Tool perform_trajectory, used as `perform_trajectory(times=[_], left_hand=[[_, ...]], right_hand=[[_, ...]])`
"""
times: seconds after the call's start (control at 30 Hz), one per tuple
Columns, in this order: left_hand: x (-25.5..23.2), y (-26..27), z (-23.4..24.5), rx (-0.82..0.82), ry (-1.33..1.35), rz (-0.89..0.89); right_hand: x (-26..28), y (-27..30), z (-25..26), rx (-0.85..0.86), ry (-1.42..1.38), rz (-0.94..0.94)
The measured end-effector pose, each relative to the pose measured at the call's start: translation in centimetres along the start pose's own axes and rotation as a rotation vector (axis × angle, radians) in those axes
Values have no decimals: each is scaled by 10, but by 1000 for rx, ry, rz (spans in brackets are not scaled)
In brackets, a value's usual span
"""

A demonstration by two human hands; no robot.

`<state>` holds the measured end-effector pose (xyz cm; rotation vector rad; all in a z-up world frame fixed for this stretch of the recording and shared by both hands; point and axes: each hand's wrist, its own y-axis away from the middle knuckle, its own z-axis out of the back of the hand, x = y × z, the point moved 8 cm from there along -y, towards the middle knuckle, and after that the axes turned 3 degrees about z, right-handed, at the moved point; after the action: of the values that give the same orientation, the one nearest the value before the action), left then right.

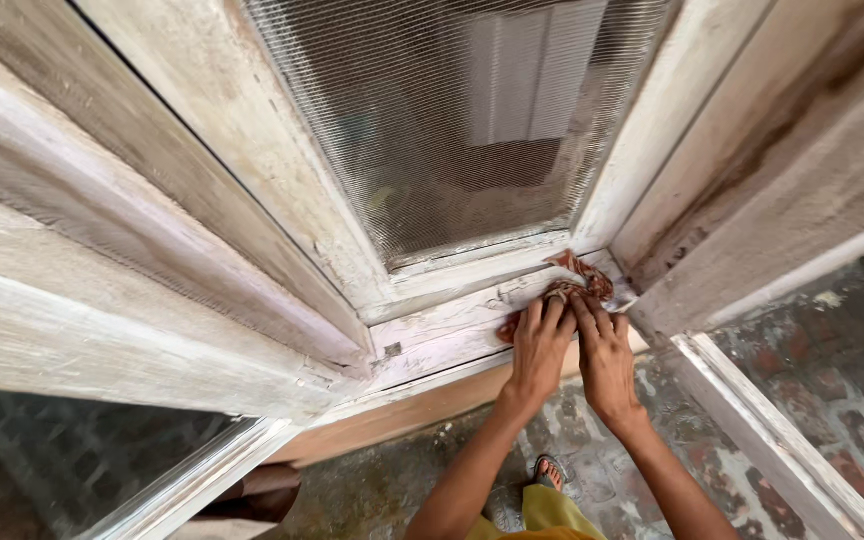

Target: The person wipes the white wooden frame and the glass panes of a window using a cloth, moving the cloth along the edges and over the glass surfaces.

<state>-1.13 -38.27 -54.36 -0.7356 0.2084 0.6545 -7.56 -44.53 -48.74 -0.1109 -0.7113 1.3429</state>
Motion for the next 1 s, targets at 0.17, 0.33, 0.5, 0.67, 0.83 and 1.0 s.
perform_trajectory(times=[0.17, 0.33, 0.5, 0.67, 0.83, 1.0], left_hand=[[-11, -29, 82, -56, 276, 30], [-65, -54, 122, -476, 662, -93], [-135, -52, 108, -414, 482, -268], [-180, -101, 103, -372, 638, -443], [-214, -158, 145, -435, 512, -561], [-192, -132, 140, -380, 661, -627]], right_hand=[[-9, -6, 44, -53, -52, -301], [41, -3, 134, -609, -435, 51], [10, 31, 171, -686, -74, 42], [0, 13, 217, -821, 111, 165], [23, -38, 296, -1036, 116, 216], [22, -15, 246, -952, 185, 94]])
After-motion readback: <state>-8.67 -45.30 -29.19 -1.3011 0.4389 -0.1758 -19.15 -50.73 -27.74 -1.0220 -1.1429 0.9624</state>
